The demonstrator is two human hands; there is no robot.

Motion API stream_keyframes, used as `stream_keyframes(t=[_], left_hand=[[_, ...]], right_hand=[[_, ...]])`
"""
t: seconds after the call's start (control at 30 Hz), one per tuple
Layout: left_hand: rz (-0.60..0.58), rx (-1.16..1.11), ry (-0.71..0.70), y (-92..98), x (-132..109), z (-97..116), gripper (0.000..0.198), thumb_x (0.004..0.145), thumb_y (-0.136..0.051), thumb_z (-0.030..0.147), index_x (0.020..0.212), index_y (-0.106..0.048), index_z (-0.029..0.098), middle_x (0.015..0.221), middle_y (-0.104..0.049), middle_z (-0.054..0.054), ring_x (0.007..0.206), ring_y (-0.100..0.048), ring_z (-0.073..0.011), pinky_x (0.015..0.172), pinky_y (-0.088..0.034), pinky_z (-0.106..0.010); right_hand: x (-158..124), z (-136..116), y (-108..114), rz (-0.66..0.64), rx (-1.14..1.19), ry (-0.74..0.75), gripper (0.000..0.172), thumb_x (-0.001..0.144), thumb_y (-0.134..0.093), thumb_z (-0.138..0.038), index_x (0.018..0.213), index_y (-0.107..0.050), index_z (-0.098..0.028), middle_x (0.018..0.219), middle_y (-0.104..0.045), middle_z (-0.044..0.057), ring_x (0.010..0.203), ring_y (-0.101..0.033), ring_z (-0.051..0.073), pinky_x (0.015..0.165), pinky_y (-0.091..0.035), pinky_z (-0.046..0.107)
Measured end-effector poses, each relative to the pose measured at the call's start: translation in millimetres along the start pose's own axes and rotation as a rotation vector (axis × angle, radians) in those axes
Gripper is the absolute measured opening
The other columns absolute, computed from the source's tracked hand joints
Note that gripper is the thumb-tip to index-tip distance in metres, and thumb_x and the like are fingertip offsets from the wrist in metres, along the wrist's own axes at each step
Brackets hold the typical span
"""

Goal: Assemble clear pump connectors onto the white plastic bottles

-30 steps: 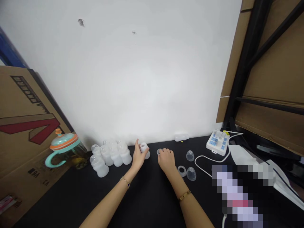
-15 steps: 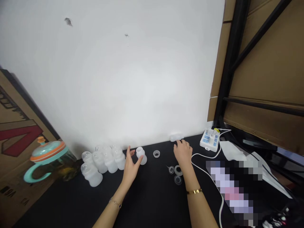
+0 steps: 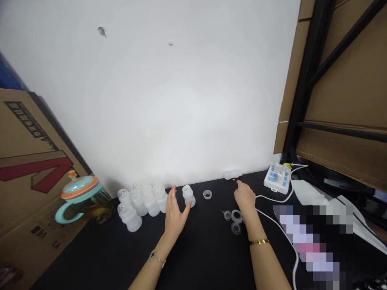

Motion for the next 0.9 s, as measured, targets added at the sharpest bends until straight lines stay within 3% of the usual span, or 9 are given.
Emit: stream_keyframes(t=[0.2,0.33,0.47,0.57,0.67,0.73,0.9], left_hand=[[0.016,0.028,-0.064,2.1,0,5,0.075,0.101,-0.054,0.042,0.161,-0.017,0.016,0.154,-0.043,-0.023,0.145,-0.042,-0.0361,0.113,-0.043,-0.057],[0.006,0.02,-0.055,2.1,0,5,0.073,0.101,-0.055,0.042,0.16,-0.02,0.016,0.154,-0.045,-0.023,0.145,-0.042,-0.035,0.113,-0.043,-0.055],[-0.005,0.006,-0.037,1.6,0,5,0.072,0.101,-0.054,0.042,0.16,-0.022,0.017,0.154,-0.044,-0.022,0.145,-0.042,-0.0349,0.113,-0.042,-0.055],[0.002,0.002,-0.051,1.3,0,5,0.072,0.101,-0.054,0.042,0.16,-0.022,0.016,0.154,-0.044,-0.023,0.146,-0.041,-0.035,0.113,-0.042,-0.055],[0.003,0.008,-0.055,1.0,0,4,0.071,0.101,-0.053,0.042,0.16,-0.023,0.016,0.154,-0.044,-0.023,0.145,-0.041,-0.0352,0.113,-0.042,-0.056],[-0.007,0.013,-0.053,1.1,-1,5,0.07,0.101,-0.053,0.042,0.159,-0.024,0.016,0.154,-0.045,-0.023,0.145,-0.042,-0.0354,0.113,-0.042,-0.056],[-0.025,0.016,-0.054,1.5,-1,6,0.072,0.101,-0.054,0.042,0.16,-0.023,0.015,0.154,-0.045,-0.023,0.145,-0.042,-0.0354,0.113,-0.042,-0.055]], right_hand=[[-5,-21,-12,0.006,-0.057,0.173,0.047,0.096,-0.051,-0.019,0.143,-0.056,-0.021,0.131,-0.069,0.015,0.118,-0.065,0.03,0.092,-0.044,0.04],[-7,-26,-20,-0.038,-0.071,0.193,0.046,0.095,-0.051,-0.018,0.141,-0.057,-0.022,0.13,-0.069,0.015,0.12,-0.063,0.03,0.094,-0.042,0.041],[-12,-29,-16,0.002,-0.08,0.21,0.043,0.094,-0.055,-0.018,0.137,-0.06,-0.023,0.128,-0.068,0.014,0.119,-0.063,0.03,0.093,-0.042,0.039],[-17,-35,-11,0.018,-0.065,0.289,0.031,0.092,-0.06,-0.021,0.123,-0.067,-0.019,0.122,-0.069,0.014,0.115,-0.063,0.029,0.09,-0.043,0.036],[-23,-41,-13,-0.157,-0.013,0.399,0.021,0.085,-0.062,-0.012,0.102,-0.073,-0.017,0.106,-0.072,0.01,0.103,-0.065,0.025,0.082,-0.044,0.031],[-26,-42,-16,-0.284,0.011,0.449,0.023,0.077,-0.061,-0.004,0.089,-0.074,-0.019,0.094,-0.073,0.006,0.092,-0.066,0.021,0.074,-0.043,0.027],[-32,-39,-14,-0.412,0.065,0.523,0.023,0.071,-0.062,-0.001,0.08,-0.071,-0.02,0.087,-0.072,0.002,0.08,-0.063,0.017,0.067,-0.041,0.024]])
Point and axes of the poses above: each hand's wrist, its own x-axis towards the middle knuckle, its own y-axis out of the back of the hand, z = x × y, the point moved 3 cm from there along x, towards the middle knuckle
